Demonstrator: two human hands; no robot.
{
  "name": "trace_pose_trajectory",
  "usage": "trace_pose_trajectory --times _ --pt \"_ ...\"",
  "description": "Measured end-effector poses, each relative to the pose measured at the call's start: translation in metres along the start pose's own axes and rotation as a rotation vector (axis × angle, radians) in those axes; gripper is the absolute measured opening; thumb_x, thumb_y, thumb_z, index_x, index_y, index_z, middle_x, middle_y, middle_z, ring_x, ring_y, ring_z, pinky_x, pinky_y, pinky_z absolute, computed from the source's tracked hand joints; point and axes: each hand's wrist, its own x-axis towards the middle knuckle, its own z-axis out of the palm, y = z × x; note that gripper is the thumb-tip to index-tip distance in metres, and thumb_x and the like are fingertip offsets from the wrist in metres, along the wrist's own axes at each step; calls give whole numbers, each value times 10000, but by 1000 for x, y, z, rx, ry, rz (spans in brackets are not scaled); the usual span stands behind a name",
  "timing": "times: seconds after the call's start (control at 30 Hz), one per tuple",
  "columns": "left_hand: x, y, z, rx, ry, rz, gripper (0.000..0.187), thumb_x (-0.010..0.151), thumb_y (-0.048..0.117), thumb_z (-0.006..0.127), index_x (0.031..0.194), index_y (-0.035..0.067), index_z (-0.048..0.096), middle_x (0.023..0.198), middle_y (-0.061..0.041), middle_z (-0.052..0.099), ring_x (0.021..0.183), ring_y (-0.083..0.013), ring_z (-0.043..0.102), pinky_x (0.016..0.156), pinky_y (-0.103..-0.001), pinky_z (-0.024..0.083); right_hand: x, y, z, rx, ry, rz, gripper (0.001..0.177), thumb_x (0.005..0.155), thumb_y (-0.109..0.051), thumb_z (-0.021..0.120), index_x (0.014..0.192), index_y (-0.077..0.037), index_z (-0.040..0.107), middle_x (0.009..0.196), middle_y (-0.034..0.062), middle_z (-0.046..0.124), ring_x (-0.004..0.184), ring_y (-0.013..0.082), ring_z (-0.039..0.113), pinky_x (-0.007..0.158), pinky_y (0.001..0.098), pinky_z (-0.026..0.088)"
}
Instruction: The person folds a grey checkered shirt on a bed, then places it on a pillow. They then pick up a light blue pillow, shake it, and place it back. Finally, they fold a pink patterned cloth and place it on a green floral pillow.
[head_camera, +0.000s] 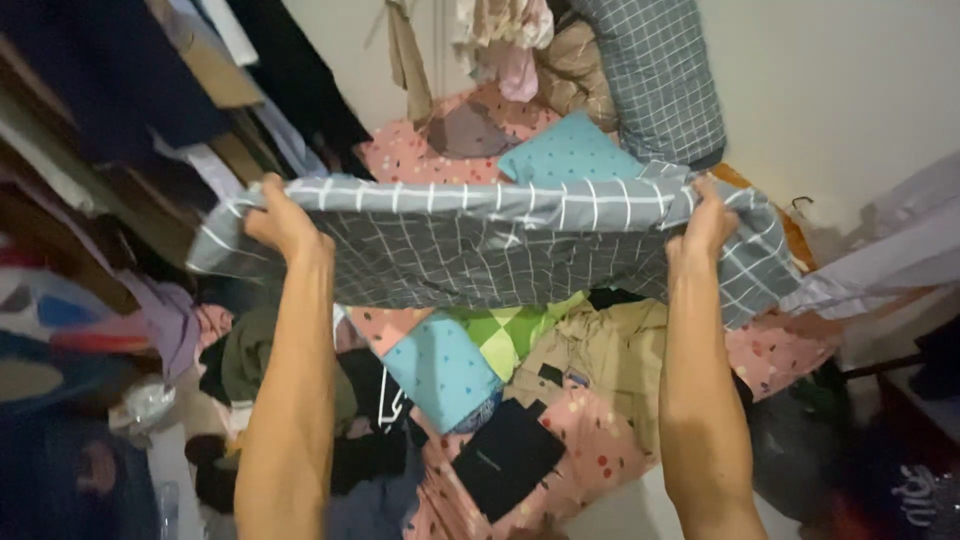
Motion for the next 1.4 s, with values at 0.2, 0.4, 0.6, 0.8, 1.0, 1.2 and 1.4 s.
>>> trace_pose_trajectory --times 0.2,0.4,0.6,0.8,1.0,1.2,1.4 --pt "19 14 -37 31 116 162 600 867 341 817 1285 -38 615 1301 -278 624 1268 -372 610 1079 -478 476 -13 4 20 -175 -74 -84 666 713 -269 940 1173 65 592 1070 257 671 992 293 731 821 459 641" --pt "91 -64 -73 -268 82 -605 496 734 171 884 1123 6 623 1003 -208 674 902 -406 747 775 -612 600 -8 78 49 -384 -172 195 605 733 -297 899 1196 13 662 1248 296 555 1151 399 632 928 554 543" --pt "168 -122 -53 -447 161 -513 329 757 102 835 1007 -1 648 932 -194 674 861 -376 773 767 -523 657 39 118 104 -126 -302 391 390 751 -88 862 1080 -5 671 999 152 665 928 267 726 769 420 617" --pt "152 -14 -13 -701 -4 -327 386 720 -61 817 1058 -68 631 1003 -225 657 1001 -423 723 917 -591 623 26 67 168 157 -498 582 311 814 -96 797 1076 28 686 1065 198 739 966 325 763 840 443 673" --pt "60 45 -44 -767 16 -231 344 656 -116 785 969 -80 647 936 -257 684 956 -449 731 913 -613 644 -3 42 161 233 -665 601 372 841 -103 798 1161 54 694 1167 224 735 1087 363 745 916 467 683" --pt "58 -108 -154 -600 219 -283 463 689 -99 797 1122 -77 632 1048 -223 651 1009 -379 720 904 -523 647 7 143 79 -4 -671 550 377 855 -212 806 1215 -151 712 1253 52 733 1164 232 710 1042 386 582" --pt "20 -300 -298 -232 501 -478 435 682 -34 827 1091 -27 679 1007 -156 693 919 -275 734 688 -480 624 57 308 -70 -358 -501 570 338 915 -275 776 1210 -138 686 1149 37 712 1061 168 686 972 368 575"
